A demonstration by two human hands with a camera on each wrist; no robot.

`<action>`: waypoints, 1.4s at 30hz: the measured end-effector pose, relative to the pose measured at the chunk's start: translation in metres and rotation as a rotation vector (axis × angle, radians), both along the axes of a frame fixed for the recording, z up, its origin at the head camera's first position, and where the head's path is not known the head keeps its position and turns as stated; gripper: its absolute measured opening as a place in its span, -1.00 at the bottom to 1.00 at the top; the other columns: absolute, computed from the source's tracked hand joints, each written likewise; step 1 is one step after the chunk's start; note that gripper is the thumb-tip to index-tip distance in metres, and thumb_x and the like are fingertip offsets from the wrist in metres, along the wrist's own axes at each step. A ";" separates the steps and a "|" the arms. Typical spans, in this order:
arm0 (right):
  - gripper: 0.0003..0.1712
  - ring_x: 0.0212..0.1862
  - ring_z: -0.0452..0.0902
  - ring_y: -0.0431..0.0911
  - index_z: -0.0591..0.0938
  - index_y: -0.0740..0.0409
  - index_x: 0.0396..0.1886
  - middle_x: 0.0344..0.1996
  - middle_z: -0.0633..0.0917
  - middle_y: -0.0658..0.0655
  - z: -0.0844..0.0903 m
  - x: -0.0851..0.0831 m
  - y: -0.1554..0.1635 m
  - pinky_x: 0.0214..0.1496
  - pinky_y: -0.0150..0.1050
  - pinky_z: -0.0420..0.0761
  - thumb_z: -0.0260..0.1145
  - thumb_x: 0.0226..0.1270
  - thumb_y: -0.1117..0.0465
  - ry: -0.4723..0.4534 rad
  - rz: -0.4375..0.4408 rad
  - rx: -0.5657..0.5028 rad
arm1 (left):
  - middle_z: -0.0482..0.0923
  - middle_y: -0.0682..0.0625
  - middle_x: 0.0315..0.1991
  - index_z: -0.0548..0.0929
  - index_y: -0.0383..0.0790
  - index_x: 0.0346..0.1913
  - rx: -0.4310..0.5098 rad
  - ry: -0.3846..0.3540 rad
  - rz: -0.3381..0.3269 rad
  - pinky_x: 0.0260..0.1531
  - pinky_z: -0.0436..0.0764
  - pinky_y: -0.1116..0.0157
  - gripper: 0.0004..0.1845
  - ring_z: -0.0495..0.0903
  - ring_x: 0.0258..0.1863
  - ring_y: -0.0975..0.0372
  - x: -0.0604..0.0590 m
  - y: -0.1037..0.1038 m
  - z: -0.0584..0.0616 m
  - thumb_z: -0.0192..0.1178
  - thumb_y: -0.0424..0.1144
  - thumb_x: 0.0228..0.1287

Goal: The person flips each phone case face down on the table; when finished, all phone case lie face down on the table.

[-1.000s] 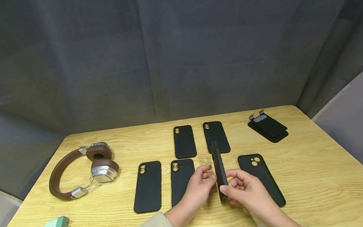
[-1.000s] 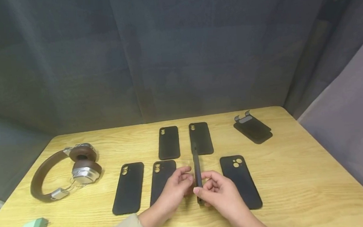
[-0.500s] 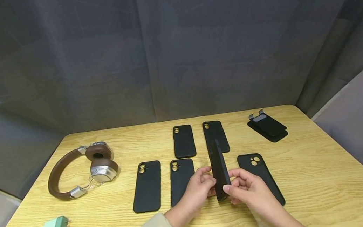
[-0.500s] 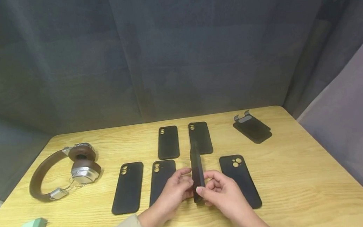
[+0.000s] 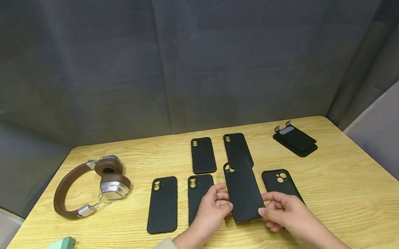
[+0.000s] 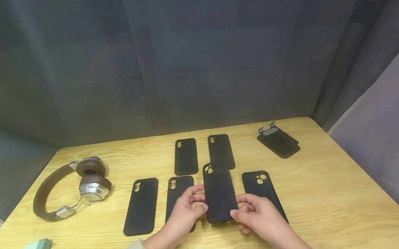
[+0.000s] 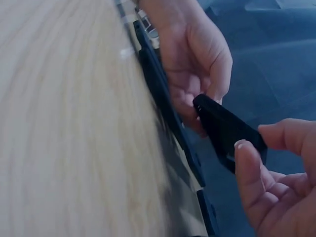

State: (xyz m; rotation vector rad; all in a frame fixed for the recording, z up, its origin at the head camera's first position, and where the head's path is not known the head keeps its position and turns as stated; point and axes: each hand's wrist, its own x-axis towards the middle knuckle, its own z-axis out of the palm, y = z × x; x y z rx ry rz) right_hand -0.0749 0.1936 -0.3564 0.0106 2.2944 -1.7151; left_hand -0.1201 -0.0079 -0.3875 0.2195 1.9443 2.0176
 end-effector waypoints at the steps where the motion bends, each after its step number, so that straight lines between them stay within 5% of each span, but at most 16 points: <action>1: -0.28 -0.46 0.55 -0.10 0.29 0.55 0.17 -0.49 0.57 0.12 -0.001 0.000 0.001 -0.40 -0.25 0.62 0.32 0.19 0.15 -0.009 0.006 0.013 | 0.43 -0.12 -0.17 0.31 -0.37 0.23 -0.011 0.011 -0.005 -0.29 0.53 0.37 -0.42 0.52 -0.27 0.25 0.000 -0.001 0.000 0.10 -0.55 0.07; 9: -0.19 -0.45 0.56 -0.07 0.15 0.57 0.27 -0.50 0.58 0.15 -0.009 -0.002 0.006 -0.40 -0.25 0.62 0.28 0.23 0.17 -0.030 0.057 0.001 | 0.43 -0.12 -0.13 0.29 -0.41 0.25 -0.056 0.044 -0.037 -0.28 0.55 0.37 -0.37 0.54 -0.22 0.20 0.003 -0.004 0.001 0.16 -0.55 0.04; 29: -0.29 -0.52 0.53 -0.11 0.18 0.61 0.23 -0.57 0.59 0.11 -0.023 -0.006 0.004 -0.46 -0.26 0.61 0.24 0.25 0.27 -0.078 0.057 0.065 | 0.46 -0.16 -0.08 0.32 -0.55 0.23 -0.403 0.097 -0.165 -0.18 0.56 0.21 -0.34 0.53 -0.12 0.09 0.002 -0.001 0.010 0.26 -0.47 0.00; 36: -0.37 -0.67 0.42 -0.15 0.37 0.50 0.16 -0.75 0.53 0.05 -0.019 -0.006 -0.008 -0.59 -0.32 0.45 0.31 0.16 0.23 -0.031 0.005 0.326 | 0.48 -0.14 -0.10 0.30 -0.55 0.24 -0.522 0.115 -0.217 -0.24 0.54 0.30 -0.32 0.53 -0.26 0.24 -0.001 -0.001 0.015 0.29 -0.44 0.01; 42: -0.42 -0.74 0.31 -0.16 0.50 0.40 0.10 -0.81 0.46 0.00 -0.018 -0.006 -0.016 -0.66 -0.35 0.24 0.36 0.11 0.18 0.026 -0.012 0.543 | 0.49 -0.13 -0.18 0.34 -0.56 0.21 -0.677 0.219 -0.269 -0.30 0.47 0.38 -0.35 0.45 -0.43 0.33 -0.003 -0.002 0.017 0.28 -0.42 0.02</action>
